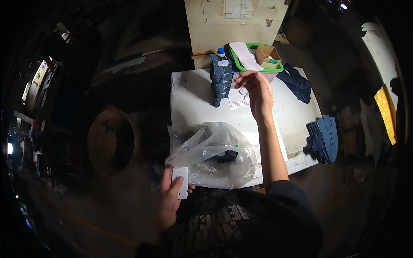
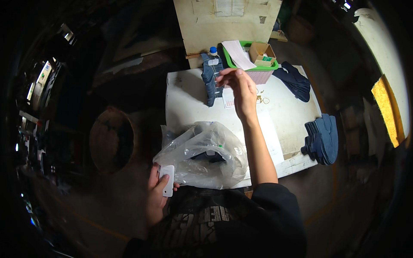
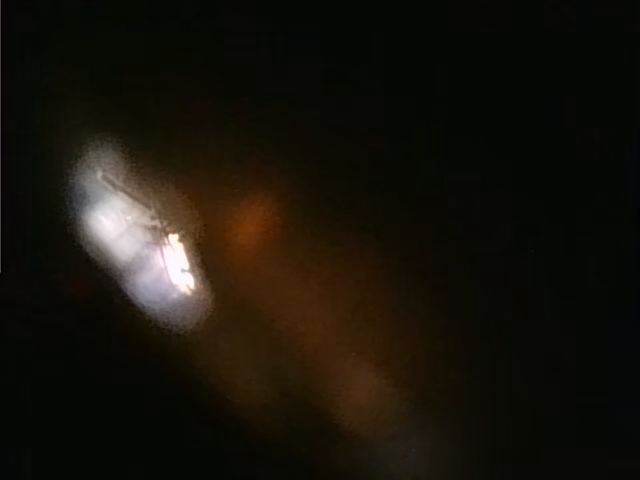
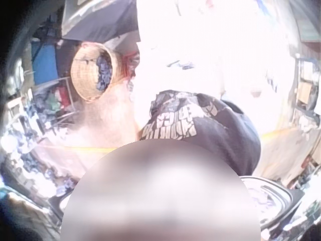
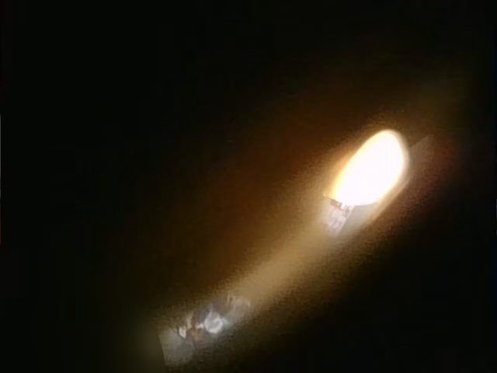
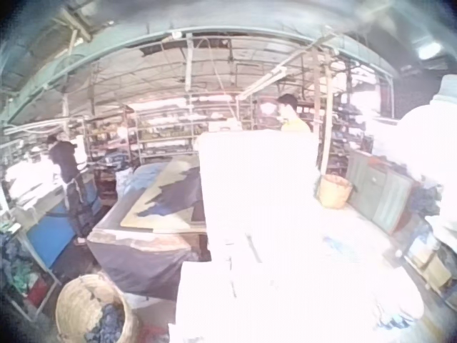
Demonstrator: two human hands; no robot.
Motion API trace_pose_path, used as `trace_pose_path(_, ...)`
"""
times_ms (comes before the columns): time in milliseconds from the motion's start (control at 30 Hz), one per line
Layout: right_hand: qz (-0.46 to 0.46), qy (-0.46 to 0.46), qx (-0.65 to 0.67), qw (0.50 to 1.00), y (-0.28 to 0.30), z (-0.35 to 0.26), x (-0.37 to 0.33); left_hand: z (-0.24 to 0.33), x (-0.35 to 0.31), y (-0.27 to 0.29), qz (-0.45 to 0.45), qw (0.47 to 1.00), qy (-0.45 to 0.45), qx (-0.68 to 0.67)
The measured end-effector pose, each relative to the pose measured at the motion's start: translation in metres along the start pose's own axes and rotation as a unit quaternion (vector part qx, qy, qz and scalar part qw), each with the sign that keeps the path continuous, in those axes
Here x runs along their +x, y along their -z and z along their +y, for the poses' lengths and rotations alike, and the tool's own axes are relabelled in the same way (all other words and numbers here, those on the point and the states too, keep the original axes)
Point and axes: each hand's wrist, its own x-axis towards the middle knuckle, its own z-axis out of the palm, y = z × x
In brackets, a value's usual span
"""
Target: The person unpacks folded garments from a plastic bag, places them on a table, and writes on a paper list with a pen. The person then walks through a factory floor, continues writing on the list, and repacks folded garments into a plastic bag.
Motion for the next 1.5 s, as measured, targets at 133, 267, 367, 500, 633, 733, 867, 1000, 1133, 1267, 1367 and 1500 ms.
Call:
trace_pose_path(133,0.162,-0.030,-0.227,0.960,0.050,0.078,0.062,0.000,0.005,0.003,0.019,1.000,0.001,-0.019)
trace_pose_path(267,0.141,0.032,-0.260,0.955,0.068,0.157,0.083,-0.001,0.009,0.007,0.034,0.999,0.006,-0.023)
trace_pose_path(367,0.129,0.098,-0.301,0.940,0.070,0.198,0.083,-0.003,0.011,0.010,0.052,0.998,0.012,-0.023)
trace_pose_path(500,0.159,-0.029,-0.266,0.950,0.073,0.231,0.082,-0.005,0.017,0.012,0.059,0.998,0.018,-0.023)
trace_pose_path(633,0.195,-0.025,-0.217,0.956,0.077,0.255,0.087,-0.003,0.021,0.010,0.076,0.996,0.040,-0.020)
trace_pose_path(733,0.263,-0.007,-0.162,0.951,0.077,0.269,0.090,0.001,0.023,0.007,0.090,0.995,0.045,-0.005)
trace_pose_path(867,0.341,0.042,-0.176,0.922,0.075,0.262,0.086,0.006,0.028,0.003,0.089,0.995,0.037,0.003)
trace_pose_path(1000,0.310,0.004,-0.161,0.937,0.071,0.219,0.076,0.010,0.034,0.000,0.103,0.994,0.024,0.020)
trace_pose_path(1133,0.319,-0.042,-0.108,0.941,0.066,0.156,0.061,0.014,0.034,-0.001,0.103,0.992,0.038,0.057)
trace_pose_path(1267,0.328,-0.030,0.046,0.943,0.058,0.088,0.028,0.019,0.033,0.003,0.058,0.991,0.004,0.120)
trace_pose_path(1367,0.269,-0.041,0.102,0.957,0.047,0.037,-0.014,0.022,0.037,0.008,0.028,0.977,-0.033,0.209)
trace_pose_path(1500,0.122,-0.093,0.170,0.973,0.028,-0.028,-0.075,0.029,0.046,0.018,0.010,0.923,-0.171,0.345)
